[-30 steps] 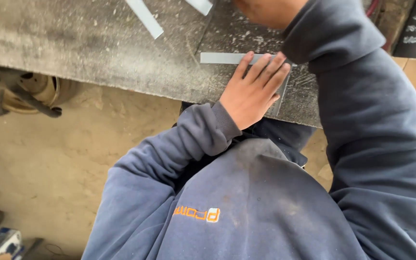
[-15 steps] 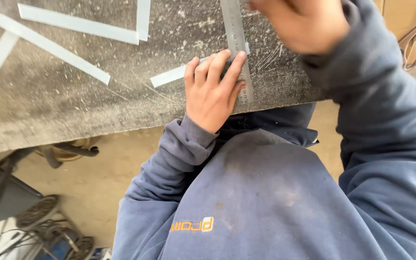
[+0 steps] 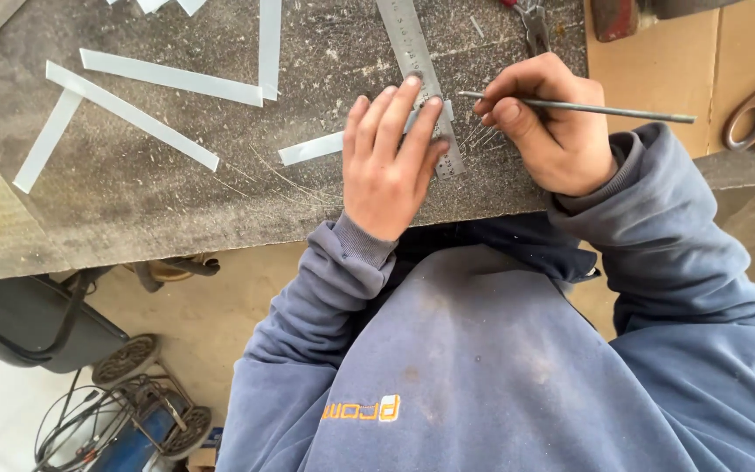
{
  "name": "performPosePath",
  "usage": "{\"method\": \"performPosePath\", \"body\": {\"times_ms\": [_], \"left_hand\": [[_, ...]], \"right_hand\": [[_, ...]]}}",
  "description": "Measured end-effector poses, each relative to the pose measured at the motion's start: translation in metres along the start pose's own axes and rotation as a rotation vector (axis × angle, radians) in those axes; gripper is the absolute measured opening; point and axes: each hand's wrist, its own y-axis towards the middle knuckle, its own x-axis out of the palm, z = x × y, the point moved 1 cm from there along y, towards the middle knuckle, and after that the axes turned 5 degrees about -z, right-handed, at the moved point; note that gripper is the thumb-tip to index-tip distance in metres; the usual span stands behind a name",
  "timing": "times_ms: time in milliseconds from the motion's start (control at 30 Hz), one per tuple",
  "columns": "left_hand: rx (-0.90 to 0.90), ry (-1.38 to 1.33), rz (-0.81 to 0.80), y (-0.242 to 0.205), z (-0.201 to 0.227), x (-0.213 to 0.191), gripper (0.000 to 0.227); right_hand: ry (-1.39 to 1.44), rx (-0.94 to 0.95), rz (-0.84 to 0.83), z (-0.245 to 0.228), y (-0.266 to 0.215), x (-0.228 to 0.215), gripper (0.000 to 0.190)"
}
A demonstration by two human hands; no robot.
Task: The person folds white paper strips into small loops and places them into a cardboard box. They then cut a longer strip with scissors, measure and mark it with a ruler and pencil, and fold it into a loop. This process of cutting, measuring, marking, and folding is repeated.
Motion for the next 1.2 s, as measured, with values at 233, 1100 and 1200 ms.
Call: {"method": "performPosePath", "body": {"times_ms": [233, 1100, 1200], "left_hand": [[-0.060, -0.074, -0.273, -0.007, 0.016, -0.008, 0.065], [-0.044, -0.163, -0.224, -0.014, 0.003, -0.004, 0.049], [-0.033, -0.156, -0.222, -0.013, 0.002, -0.005, 0.052]], "right_hand": [[-0.012, 0.021, 0.033, -0.013, 0.004, -0.001, 0.018], [-0.081, 0.098, 0.078, 0.005, 0.002, 0.003, 0.020], [-0.068, 0.079, 0.065, -0.005, 0.009, 0.008, 0.018]]}}
